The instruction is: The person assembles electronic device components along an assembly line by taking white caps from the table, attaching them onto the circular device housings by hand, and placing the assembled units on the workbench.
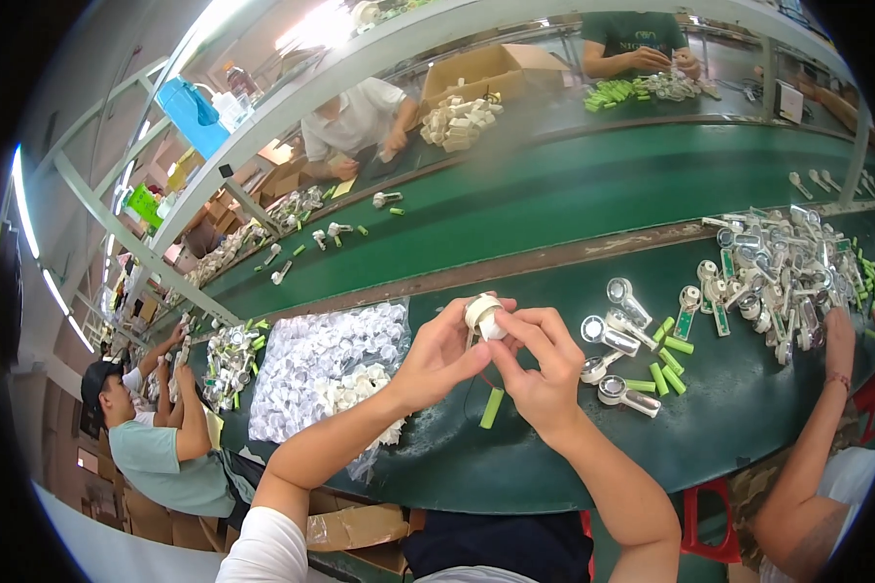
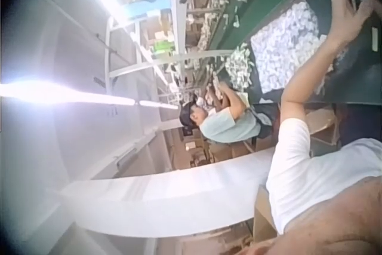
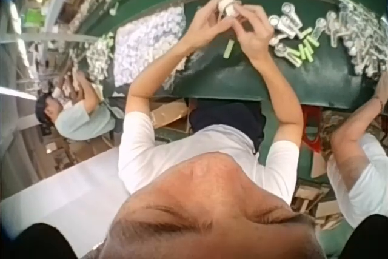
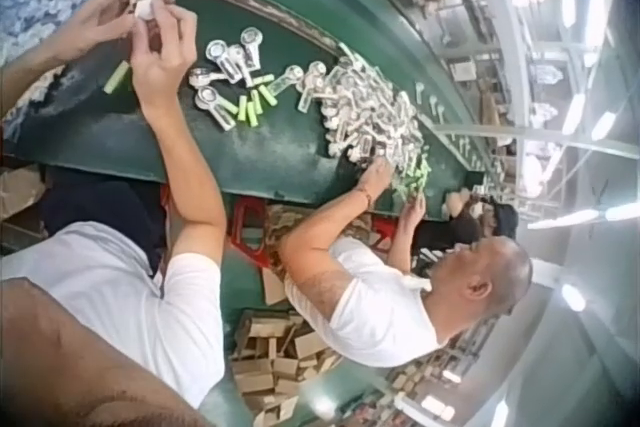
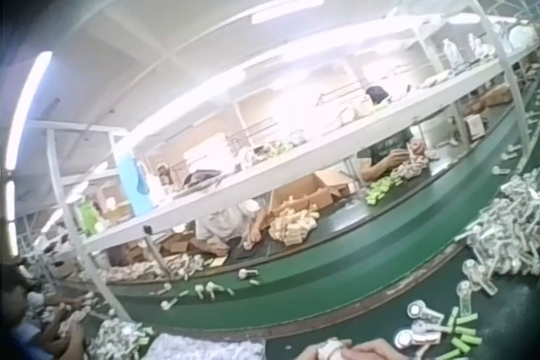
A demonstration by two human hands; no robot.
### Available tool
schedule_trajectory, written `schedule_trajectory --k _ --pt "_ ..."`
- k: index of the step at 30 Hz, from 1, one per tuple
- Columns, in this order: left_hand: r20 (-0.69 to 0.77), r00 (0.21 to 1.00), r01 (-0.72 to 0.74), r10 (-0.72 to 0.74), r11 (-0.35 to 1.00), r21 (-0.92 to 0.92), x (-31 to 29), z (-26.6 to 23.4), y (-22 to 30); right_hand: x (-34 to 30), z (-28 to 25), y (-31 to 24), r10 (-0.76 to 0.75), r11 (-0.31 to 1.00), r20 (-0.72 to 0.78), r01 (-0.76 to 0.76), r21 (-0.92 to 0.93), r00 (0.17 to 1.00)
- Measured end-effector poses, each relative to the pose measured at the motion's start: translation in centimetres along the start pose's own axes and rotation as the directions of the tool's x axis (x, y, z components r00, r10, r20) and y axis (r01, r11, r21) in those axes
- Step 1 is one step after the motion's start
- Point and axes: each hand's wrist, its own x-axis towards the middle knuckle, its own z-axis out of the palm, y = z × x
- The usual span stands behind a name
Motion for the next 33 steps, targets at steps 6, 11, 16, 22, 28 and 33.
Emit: schedule_trajectory --k 6,11,16,22,28,33 --pt "-0.212 0.975 -0.040 0.059 0.995 0.094 -0.4 -0.5 -0.3 0.6 -0.1 -0.1 0.142 0.943 0.181 -0.189 0.275 0.973" --pt "-0.194 0.978 -0.089 0.077 0.995 -0.053 -1.8 -0.5 0.6 -0.2 0.5 0.1 0.256 0.728 0.312 -0.395 0.560 0.915" --pt "-0.211 0.961 -0.170 0.178 0.984 0.053 -2.4 0.9 0.5 -1.2 0.2 -1.5 0.300 0.811 0.192 -0.356 0.465 0.934" --pt "-0.412 0.904 0.161 -0.112 0.983 0.085 4.3 -1.0 -3.3 1.7 -1.4 1.3 0.512 0.858 0.149 -0.498 -0.123 0.846" --pt "-0.554 0.763 0.233 0.335 0.656 0.718 17.5 -7.6 -11.5 1.7 -15.7 4.5 0.284 0.511 0.200 0.029 -0.859 0.938" --pt "-0.006 1.000 -0.012 0.015 0.933 0.359 12.1 1.4 -12.1 -4.0 -14.6 5.7 0.465 0.543 0.315 0.015 -0.840 0.828"
